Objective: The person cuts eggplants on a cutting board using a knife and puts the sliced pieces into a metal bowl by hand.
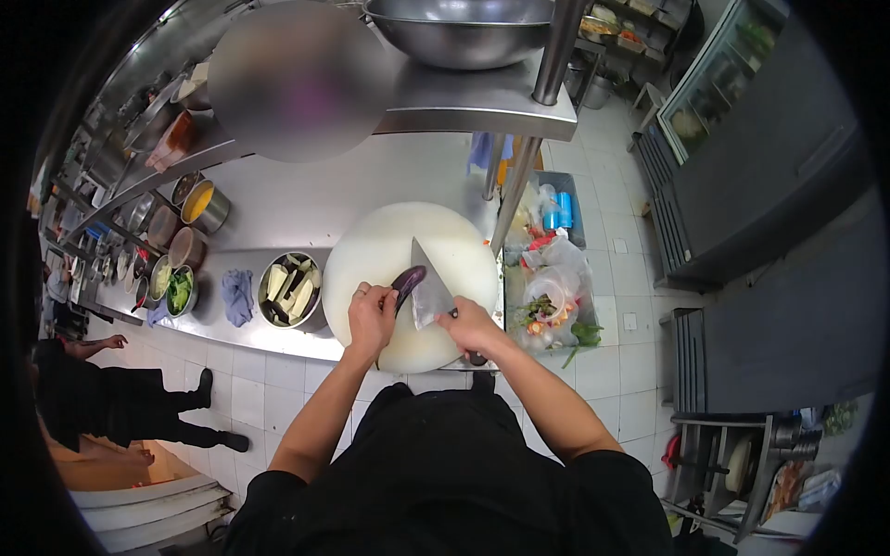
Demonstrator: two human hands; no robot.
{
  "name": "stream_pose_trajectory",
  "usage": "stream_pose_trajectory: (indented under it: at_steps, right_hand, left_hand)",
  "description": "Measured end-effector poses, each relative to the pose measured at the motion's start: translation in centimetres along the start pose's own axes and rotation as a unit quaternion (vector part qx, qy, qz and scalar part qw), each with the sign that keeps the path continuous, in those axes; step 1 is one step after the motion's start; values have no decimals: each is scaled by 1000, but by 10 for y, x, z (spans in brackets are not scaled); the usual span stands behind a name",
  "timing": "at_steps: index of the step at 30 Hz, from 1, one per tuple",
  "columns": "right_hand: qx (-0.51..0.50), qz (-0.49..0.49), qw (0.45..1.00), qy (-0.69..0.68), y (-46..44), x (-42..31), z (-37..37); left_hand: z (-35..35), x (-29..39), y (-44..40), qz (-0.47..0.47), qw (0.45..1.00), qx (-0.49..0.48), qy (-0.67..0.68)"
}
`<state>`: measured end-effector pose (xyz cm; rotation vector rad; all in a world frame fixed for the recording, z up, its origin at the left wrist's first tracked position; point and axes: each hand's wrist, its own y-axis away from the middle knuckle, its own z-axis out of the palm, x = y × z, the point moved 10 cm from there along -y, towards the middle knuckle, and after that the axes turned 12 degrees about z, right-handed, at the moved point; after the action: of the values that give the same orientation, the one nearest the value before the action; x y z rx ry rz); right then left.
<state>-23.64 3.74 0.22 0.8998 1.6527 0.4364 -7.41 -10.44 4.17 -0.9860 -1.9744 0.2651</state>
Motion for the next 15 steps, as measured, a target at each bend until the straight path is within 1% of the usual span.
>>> stream_pose_trajectory:
  at_steps: [4, 7, 9, 10, 11, 12, 13, 14, 15]
  right_hand:
    - [-18, 9, 1000, -18, -1, -11, 4]
    - [-9, 4, 1000, 17, 9, -11, 3]
    - [-48, -26, 996, 72, 15, -8, 16]
    - [-50, -24, 996, 72, 20, -6, 15]
    - [-75, -16, 991, 113, 26, -2, 20]
    - [-101, -9, 983, 153, 34, -1, 24]
    - [-102, -9, 983, 153, 41, -2, 22]
    - [-112, -18, 976, 185, 47, -3, 24]
    - [-122, -27, 968, 218, 53, -3, 25]
  left_hand:
    - [-2, -6, 1, -9, 1000, 3, 24]
    - [-4, -2, 0, 9, 1000, 6, 3]
    - [-3, -2, 2, 0, 1000, 7, -10]
    - [-4, -2, 4, -8, 1000, 10, -26]
    - [-5, -3, 3, -10, 1000, 9, -26]
    - [-5, -1, 2, 9, 998, -7, -59]
    - [-4, 2, 1, 28, 995, -22, -91]
    - [-4, 2, 2, 28, 995, -23, -92]
    - [-11, 8, 2, 38, 993, 20, -113]
